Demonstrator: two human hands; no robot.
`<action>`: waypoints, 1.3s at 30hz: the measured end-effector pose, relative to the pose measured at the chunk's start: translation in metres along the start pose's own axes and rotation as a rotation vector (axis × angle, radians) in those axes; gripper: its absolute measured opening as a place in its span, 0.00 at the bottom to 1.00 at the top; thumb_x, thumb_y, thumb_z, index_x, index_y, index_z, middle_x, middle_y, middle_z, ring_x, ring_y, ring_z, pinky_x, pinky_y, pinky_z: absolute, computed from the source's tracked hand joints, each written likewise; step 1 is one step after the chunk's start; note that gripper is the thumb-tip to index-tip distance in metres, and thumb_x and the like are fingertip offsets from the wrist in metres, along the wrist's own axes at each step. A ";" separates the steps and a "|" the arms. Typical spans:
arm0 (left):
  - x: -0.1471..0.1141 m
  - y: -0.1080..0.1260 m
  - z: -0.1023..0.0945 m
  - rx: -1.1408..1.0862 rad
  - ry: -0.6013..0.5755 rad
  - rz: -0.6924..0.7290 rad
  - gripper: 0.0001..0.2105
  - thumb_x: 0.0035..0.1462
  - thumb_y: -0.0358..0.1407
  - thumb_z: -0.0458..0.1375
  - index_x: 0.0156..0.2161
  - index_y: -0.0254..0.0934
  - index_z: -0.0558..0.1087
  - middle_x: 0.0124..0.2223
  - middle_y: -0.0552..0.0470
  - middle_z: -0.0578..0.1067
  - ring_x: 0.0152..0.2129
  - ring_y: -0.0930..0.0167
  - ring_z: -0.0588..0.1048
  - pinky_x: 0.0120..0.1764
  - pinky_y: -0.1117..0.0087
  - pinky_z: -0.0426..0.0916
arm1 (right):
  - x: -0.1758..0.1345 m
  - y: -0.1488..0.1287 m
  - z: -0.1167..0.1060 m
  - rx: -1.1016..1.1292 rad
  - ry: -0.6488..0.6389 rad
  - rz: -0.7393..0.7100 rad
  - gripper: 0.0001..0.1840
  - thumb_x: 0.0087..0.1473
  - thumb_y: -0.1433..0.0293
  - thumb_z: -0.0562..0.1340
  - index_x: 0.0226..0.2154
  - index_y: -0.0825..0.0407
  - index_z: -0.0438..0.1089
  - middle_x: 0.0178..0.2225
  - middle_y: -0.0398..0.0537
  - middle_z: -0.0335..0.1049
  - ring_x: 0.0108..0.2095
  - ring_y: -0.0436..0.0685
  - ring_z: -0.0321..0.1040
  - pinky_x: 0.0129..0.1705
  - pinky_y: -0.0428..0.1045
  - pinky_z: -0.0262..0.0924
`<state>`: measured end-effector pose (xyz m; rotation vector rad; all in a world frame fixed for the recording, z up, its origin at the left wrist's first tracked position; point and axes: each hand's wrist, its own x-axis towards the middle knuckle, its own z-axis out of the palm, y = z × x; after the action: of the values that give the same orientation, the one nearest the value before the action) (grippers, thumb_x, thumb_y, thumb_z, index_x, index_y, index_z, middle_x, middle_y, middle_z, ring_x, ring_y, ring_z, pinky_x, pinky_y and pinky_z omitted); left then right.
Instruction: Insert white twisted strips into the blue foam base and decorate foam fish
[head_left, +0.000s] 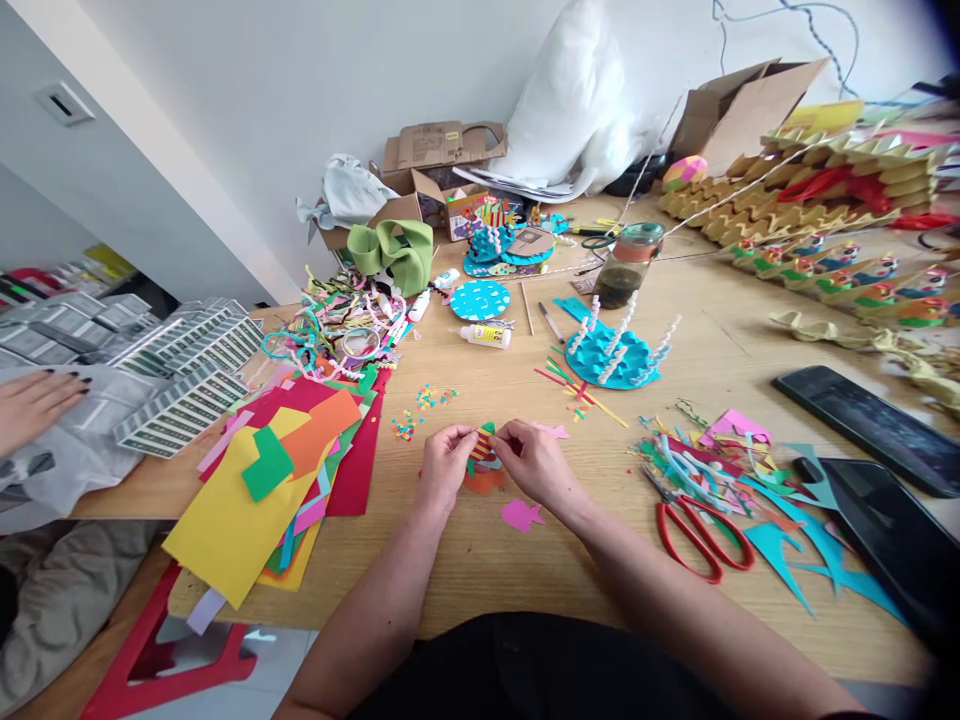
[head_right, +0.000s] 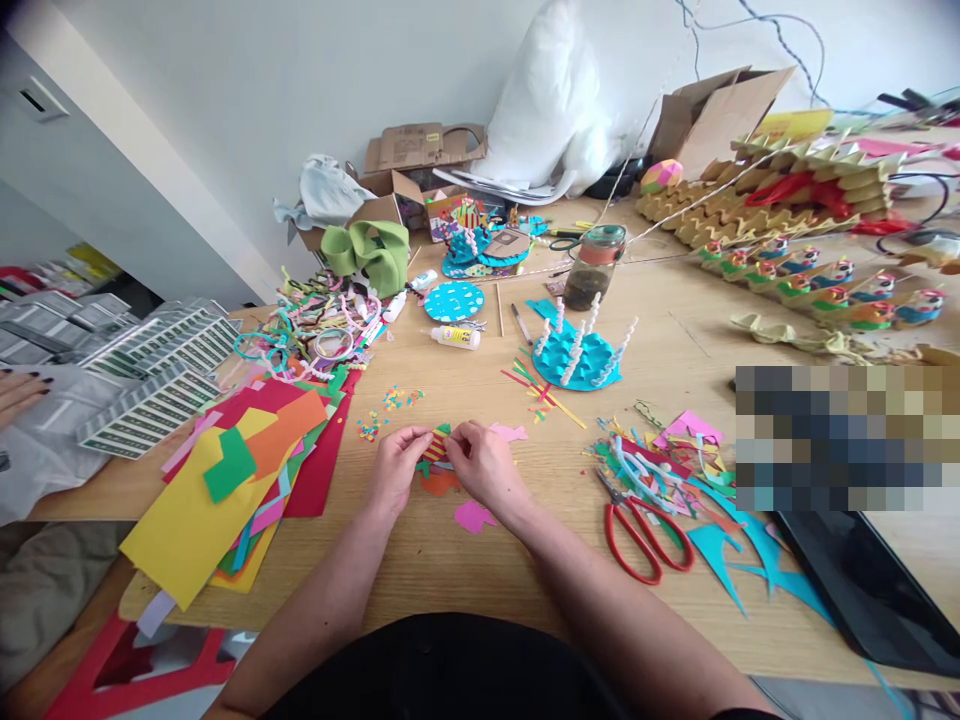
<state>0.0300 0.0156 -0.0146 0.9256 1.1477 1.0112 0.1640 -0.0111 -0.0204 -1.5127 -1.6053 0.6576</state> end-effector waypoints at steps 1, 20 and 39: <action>0.000 0.000 0.000 0.001 -0.001 0.000 0.12 0.41 0.38 0.63 0.29 0.31 0.72 0.23 0.53 0.75 0.18 0.72 0.73 0.18 0.73 0.71 | 0.000 0.000 0.000 0.002 -0.001 0.001 0.12 0.53 0.70 0.56 0.20 0.53 0.64 0.19 0.42 0.64 0.21 0.48 0.58 0.25 0.45 0.50; -0.001 0.001 0.001 -0.011 0.004 -0.014 0.13 0.39 0.39 0.64 0.29 0.31 0.72 0.23 0.53 0.75 0.18 0.72 0.73 0.19 0.71 0.72 | 0.000 -0.002 0.000 0.007 0.007 0.019 0.11 0.53 0.70 0.56 0.20 0.53 0.63 0.19 0.41 0.64 0.20 0.48 0.57 0.25 0.45 0.49; 0.001 -0.003 0.000 0.025 0.021 0.031 0.10 0.41 0.37 0.62 0.28 0.32 0.72 0.23 0.53 0.75 0.18 0.73 0.74 0.19 0.74 0.70 | 0.000 -0.002 0.000 0.014 0.000 0.026 0.13 0.54 0.67 0.56 0.21 0.53 0.65 0.19 0.43 0.65 0.21 0.49 0.58 0.25 0.45 0.50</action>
<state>0.0301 0.0157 -0.0173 0.9579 1.1686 1.0357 0.1634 -0.0115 -0.0188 -1.5254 -1.5802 0.6816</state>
